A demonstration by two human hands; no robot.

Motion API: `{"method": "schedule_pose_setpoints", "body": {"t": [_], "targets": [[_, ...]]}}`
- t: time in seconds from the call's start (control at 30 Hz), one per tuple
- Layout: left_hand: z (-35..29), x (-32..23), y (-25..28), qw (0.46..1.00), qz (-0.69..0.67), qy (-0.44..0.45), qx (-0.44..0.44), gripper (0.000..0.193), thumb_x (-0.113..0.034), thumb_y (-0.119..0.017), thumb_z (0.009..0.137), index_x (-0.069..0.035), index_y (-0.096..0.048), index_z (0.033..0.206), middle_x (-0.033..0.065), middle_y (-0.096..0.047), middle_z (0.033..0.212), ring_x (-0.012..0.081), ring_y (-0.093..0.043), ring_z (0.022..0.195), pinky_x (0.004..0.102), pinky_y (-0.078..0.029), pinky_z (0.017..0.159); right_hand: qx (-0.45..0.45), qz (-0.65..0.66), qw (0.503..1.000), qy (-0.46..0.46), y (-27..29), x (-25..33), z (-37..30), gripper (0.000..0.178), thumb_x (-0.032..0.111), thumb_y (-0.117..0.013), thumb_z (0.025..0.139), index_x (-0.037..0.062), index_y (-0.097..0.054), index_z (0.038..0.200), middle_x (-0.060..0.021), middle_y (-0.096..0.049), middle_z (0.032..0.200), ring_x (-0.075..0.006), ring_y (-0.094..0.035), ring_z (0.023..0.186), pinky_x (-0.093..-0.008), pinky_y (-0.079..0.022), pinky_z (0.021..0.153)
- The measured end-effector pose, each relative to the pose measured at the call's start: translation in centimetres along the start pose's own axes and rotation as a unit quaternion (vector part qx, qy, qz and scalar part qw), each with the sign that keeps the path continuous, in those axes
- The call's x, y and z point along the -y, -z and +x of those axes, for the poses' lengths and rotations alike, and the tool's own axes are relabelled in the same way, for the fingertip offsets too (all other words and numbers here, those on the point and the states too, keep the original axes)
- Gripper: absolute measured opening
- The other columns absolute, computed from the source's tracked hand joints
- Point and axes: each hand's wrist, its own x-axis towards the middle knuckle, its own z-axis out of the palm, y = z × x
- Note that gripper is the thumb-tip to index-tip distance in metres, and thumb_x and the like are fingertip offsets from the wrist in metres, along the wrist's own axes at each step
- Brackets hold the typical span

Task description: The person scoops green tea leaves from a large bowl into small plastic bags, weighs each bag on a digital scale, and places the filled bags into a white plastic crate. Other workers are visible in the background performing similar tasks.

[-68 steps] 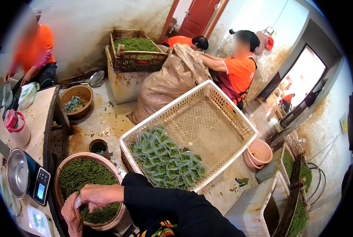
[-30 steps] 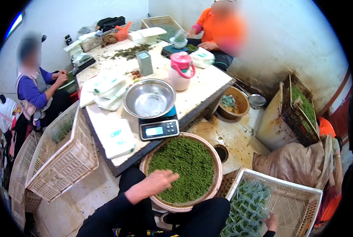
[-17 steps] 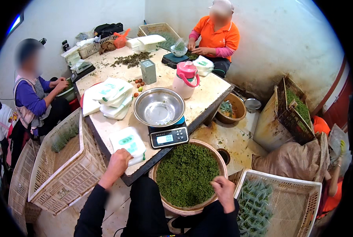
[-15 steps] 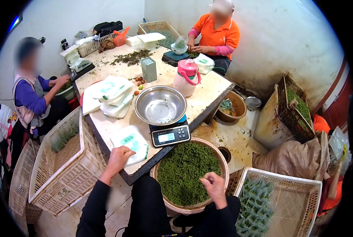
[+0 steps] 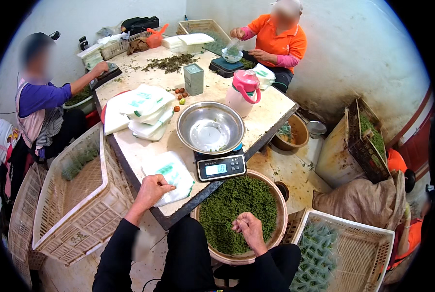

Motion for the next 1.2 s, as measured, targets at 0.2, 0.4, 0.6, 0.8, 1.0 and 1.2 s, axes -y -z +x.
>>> {"method": "schedule_pose_setpoints", "body": {"t": [0.2, 0.4, 0.6, 0.8, 1.0, 1.2], "targets": [[-0.2, 0.3, 0.9, 0.998, -0.049, 0.037, -0.002, 0.027, -0.018, -0.067, 0.076, 0.003, -0.057, 0.063, 0.0100, -0.052, 0.051, 0.0150, -0.047, 0.047, 0.0313, -0.040, 0.049, 0.017, -0.243, 0.951, 0.191, -1.6, 2.7, 1.7, 0.023, -0.003, -0.061, 0.076, 0.0004, -0.060, 0.099, -0.0104, -0.065, 0.077, -0.0176, -0.062, 0.065, -0.0240, -0.048, 0.059], [-3.3, -6.7, -1.8, 0.951, 0.151, -0.242, -0.116, 0.013, -0.004, -0.064, 0.070, -0.001, -0.051, 0.068, 0.0144, -0.051, 0.065, 0.0351, -0.051, 0.064, 0.0407, -0.042, 0.055, -0.007, -0.311, 0.939, 0.145, 0.8, 3.6, 0.8, 0.052, -0.002, -0.064, 0.072, 0.0053, -0.048, 0.121, -0.0159, -0.060, 0.104, -0.0218, -0.061, 0.081, -0.0265, -0.047, 0.071], [-6.9, -11.6, -7.5, 0.928, 0.100, -0.359, -0.021, 0.017, 0.008, -0.062, 0.062, -0.001, -0.048, 0.066, 0.0111, -0.050, 0.066, 0.0271, -0.051, 0.059, 0.0335, -0.041, 0.051, -0.004, 0.040, 0.989, 0.143, -4.4, 8.4, -1.1, 0.040, 0.008, -0.063, 0.082, 0.0012, -0.047, 0.118, -0.0021, -0.057, 0.080, -0.0061, -0.053, 0.064, -0.0210, -0.046, 0.056], [-7.3, -11.8, -8.6, 0.982, -0.078, -0.107, 0.134, 0.017, 0.005, -0.064, 0.066, 0.000, -0.048, 0.064, 0.0104, -0.053, 0.064, 0.0199, -0.053, 0.055, 0.0270, -0.042, 0.050, 0.012, 0.141, 0.986, 0.082, -1.5, 6.3, -1.9, 0.032, 0.001, -0.053, 0.087, -0.0007, -0.045, 0.118, -0.0039, -0.059, 0.083, -0.0057, -0.053, 0.063, -0.0191, -0.045, 0.053], [-8.3, -12.2, -11.4, 0.891, 0.126, -0.435, -0.034, 0.014, 0.007, -0.059, 0.064, 0.000, -0.048, 0.067, 0.0142, -0.054, 0.076, 0.0294, -0.052, 0.067, 0.0345, -0.043, 0.058, -0.138, -0.066, 0.965, 0.215, -2.4, 6.6, -1.4, 0.018, 0.006, -0.057, 0.082, 0.0002, -0.054, 0.100, -0.0116, -0.059, 0.070, -0.0116, -0.055, 0.059, -0.0260, -0.045, 0.055], [-8.0, -11.8, -11.8, 0.876, 0.282, -0.387, -0.053, 0.022, -0.002, -0.057, 0.069, 0.001, -0.054, 0.091, 0.0104, -0.053, 0.071, 0.0235, -0.054, 0.060, 0.0332, -0.044, 0.054, -0.167, -0.138, 0.965, 0.144, 0.9, 3.6, -1.0, 0.007, 0.006, -0.060, 0.081, -0.0001, -0.057, 0.083, -0.0067, -0.055, 0.057, -0.0103, -0.051, 0.048, -0.0270, -0.041, 0.044]]}}
